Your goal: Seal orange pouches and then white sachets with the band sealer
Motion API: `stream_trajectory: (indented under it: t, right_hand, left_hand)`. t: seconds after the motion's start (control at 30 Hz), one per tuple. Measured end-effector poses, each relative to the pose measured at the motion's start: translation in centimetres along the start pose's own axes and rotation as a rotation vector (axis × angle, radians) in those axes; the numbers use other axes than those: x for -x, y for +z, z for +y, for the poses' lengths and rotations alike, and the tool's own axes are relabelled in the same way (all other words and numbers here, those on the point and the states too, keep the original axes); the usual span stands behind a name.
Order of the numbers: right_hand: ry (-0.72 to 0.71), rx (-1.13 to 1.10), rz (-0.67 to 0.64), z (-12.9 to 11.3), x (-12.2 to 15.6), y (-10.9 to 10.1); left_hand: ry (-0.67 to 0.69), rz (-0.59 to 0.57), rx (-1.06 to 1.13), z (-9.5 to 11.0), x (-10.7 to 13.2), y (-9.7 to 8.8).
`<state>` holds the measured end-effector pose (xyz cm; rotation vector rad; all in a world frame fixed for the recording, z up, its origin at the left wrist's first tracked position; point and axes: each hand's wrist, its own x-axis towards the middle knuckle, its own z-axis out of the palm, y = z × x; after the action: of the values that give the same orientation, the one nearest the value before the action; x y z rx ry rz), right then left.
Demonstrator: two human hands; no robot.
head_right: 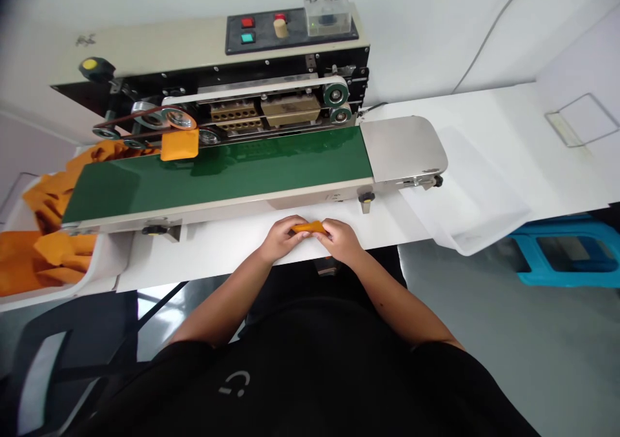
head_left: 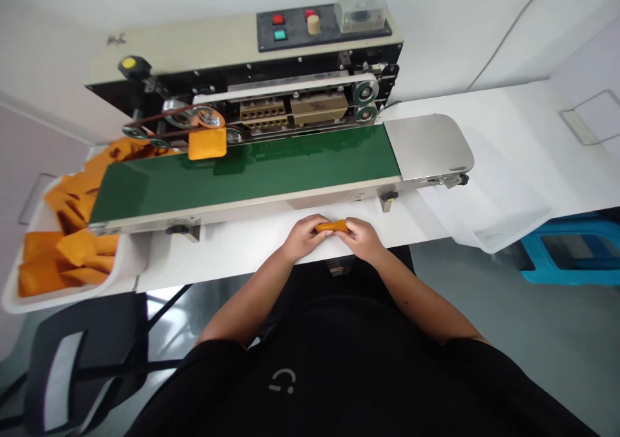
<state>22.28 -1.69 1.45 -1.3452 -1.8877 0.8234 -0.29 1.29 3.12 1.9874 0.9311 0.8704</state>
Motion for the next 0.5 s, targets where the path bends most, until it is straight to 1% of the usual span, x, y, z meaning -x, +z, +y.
stream_trajectory:
  t: [0.13, 0.23, 0.4, 0.5]
  right_hand:
    - [-0.004, -0.151, 0.085, 0.3, -0.1, -0.2]
    - [-0.023, -0.227, 0.128, 0.4, -0.3, -0.2]
    - [-0.075, -0.305, 0.191, 0.4, -0.1, -0.7]
    - [-0.113, -0.322, 0.179, 0.3, 0.1, -1.1]
  left_hand:
    - [-0.013, 0.072, 0.017, -0.2, -0.1, 0.0]
    - [-0.009, 0.102, -0.005, -0.5, -0.2, 0.2]
    - [0.003, 0.086, -0.056, -0.4, -0.3, 0.4]
    - [0.034, 0.085, -0.061, -0.3, -0.2, 0.3]
